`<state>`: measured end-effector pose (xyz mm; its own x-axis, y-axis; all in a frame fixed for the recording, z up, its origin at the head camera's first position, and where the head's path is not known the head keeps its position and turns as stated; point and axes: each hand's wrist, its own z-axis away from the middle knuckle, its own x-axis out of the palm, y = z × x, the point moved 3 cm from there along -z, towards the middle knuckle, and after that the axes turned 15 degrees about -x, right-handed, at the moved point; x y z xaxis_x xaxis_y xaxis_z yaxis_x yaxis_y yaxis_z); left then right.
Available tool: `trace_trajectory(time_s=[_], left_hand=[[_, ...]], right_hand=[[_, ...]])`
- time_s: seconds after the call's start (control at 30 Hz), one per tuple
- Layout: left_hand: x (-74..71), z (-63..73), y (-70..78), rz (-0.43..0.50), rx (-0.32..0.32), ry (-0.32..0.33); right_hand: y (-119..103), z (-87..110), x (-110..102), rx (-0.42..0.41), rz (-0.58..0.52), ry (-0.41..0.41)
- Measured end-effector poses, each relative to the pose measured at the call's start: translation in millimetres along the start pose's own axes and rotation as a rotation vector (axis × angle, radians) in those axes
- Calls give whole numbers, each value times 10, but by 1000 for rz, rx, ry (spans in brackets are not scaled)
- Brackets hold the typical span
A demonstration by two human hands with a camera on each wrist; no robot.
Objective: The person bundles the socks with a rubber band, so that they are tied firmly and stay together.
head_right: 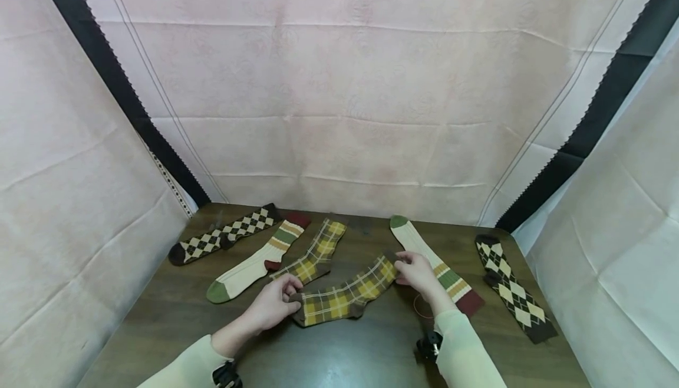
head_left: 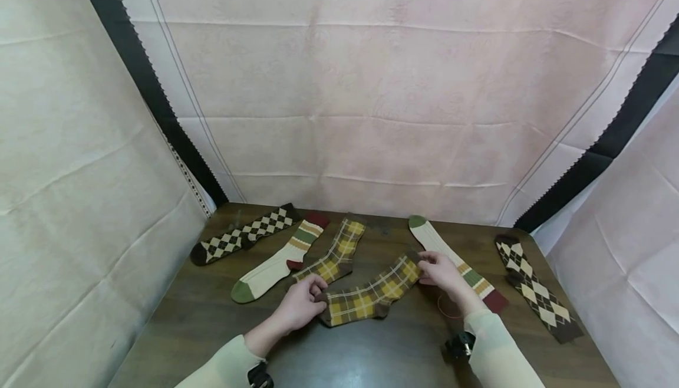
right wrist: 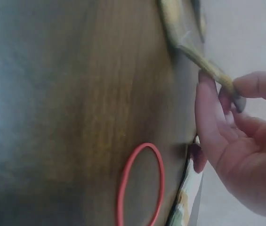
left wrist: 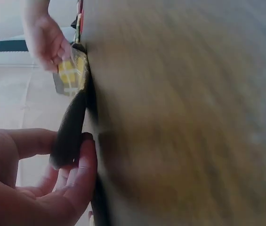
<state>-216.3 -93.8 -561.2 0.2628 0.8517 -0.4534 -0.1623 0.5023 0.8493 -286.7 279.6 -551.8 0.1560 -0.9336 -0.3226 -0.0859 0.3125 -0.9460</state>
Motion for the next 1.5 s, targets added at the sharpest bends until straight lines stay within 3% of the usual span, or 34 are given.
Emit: trace_trajectory(time_s=[0.27,0.53,0.97,1.23,1.5], left_hand=[[-43,7,-53,30,-50,17],[-92,-33,-62,-56,-31,49],[-156,-54,-50,-182,-18,57],[-177,-54,-18,-228,12,60],[-194,-65,-30,-241,11,71]], right_hand=[[47,287,-94,109,-43,-114],[118,425,-121,131,-63,-300],[83,475,-107,114,-46,-406],[67,530,-139,154,-23,-468],[50,548,-181,136,-10,-441]])
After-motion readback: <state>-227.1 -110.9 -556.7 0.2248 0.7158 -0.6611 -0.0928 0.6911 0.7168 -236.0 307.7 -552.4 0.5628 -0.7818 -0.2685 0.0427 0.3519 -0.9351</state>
